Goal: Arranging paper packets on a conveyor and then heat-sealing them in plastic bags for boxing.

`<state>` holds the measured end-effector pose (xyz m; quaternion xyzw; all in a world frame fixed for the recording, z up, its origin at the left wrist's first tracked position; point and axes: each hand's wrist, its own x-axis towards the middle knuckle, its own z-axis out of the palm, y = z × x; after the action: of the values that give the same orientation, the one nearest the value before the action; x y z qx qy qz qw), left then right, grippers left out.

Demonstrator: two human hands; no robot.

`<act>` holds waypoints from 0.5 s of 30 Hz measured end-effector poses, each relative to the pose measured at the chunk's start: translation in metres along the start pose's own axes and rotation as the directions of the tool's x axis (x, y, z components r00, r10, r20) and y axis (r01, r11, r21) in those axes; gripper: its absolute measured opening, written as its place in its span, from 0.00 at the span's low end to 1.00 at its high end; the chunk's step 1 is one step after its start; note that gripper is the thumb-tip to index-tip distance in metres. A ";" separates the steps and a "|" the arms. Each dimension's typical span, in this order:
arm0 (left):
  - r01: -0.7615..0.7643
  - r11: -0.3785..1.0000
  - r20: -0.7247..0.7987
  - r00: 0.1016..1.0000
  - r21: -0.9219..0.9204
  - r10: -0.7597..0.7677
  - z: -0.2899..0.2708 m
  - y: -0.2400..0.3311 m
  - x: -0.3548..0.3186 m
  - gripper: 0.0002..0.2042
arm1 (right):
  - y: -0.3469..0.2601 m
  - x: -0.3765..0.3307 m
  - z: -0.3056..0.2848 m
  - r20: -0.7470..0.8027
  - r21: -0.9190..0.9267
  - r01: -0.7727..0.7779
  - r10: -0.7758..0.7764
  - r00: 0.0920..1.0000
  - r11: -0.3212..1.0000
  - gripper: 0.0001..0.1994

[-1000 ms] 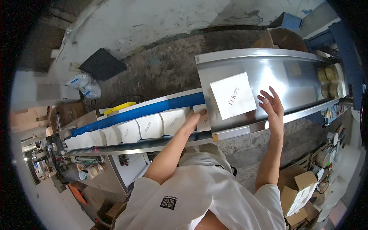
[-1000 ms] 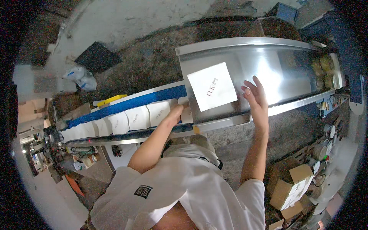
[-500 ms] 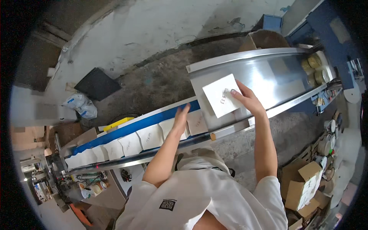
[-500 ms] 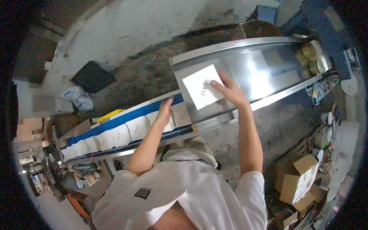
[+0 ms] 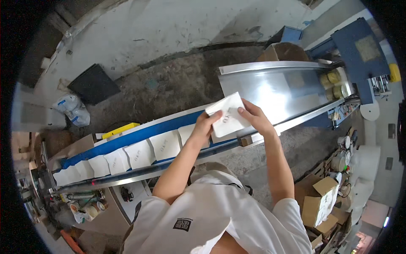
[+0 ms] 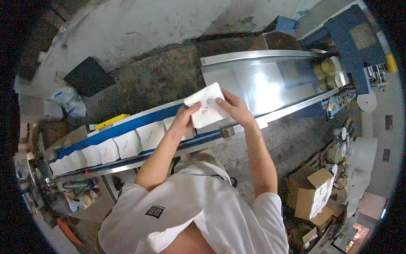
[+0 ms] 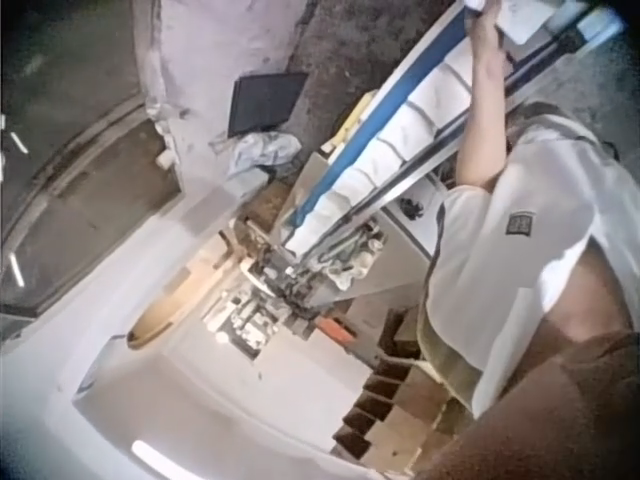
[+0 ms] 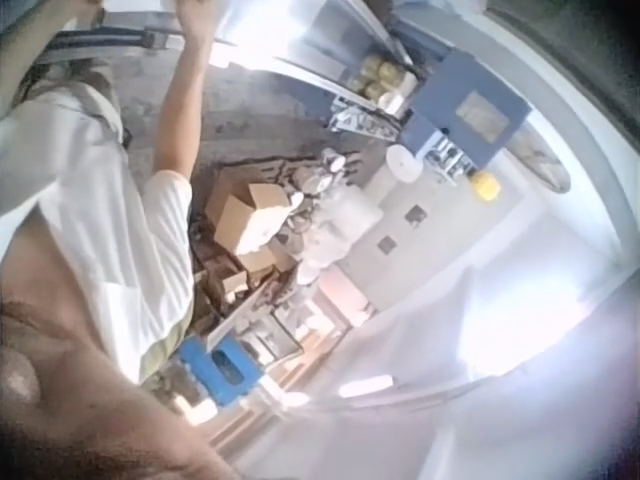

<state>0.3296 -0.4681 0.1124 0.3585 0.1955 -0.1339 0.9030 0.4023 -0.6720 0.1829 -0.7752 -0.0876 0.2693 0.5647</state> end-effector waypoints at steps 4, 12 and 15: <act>0.050 0.998 0.110 0.993 -0.047 -0.045 -0.028 0.037 -0.048 0.27 | -0.005 -0.014 0.025 -0.113 0.337 -0.147 0.195 0.974 0.930 0.30; -0.055 0.889 0.032 0.998 0.455 0.045 -0.036 0.036 -0.126 0.25 | 0.009 -0.098 0.086 0.198 0.468 -0.035 -0.066 0.978 0.883 0.46; -0.128 0.798 0.075 0.992 0.589 0.104 -0.024 0.007 -0.152 0.28 | 0.002 -0.149 0.093 0.180 0.412 -0.048 -0.030 0.983 0.910 0.49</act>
<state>0.1908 -0.4311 0.1692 0.6308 0.1040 -0.1394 0.7562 0.2285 -0.6612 0.2082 -0.6102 -0.0765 0.3543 0.7045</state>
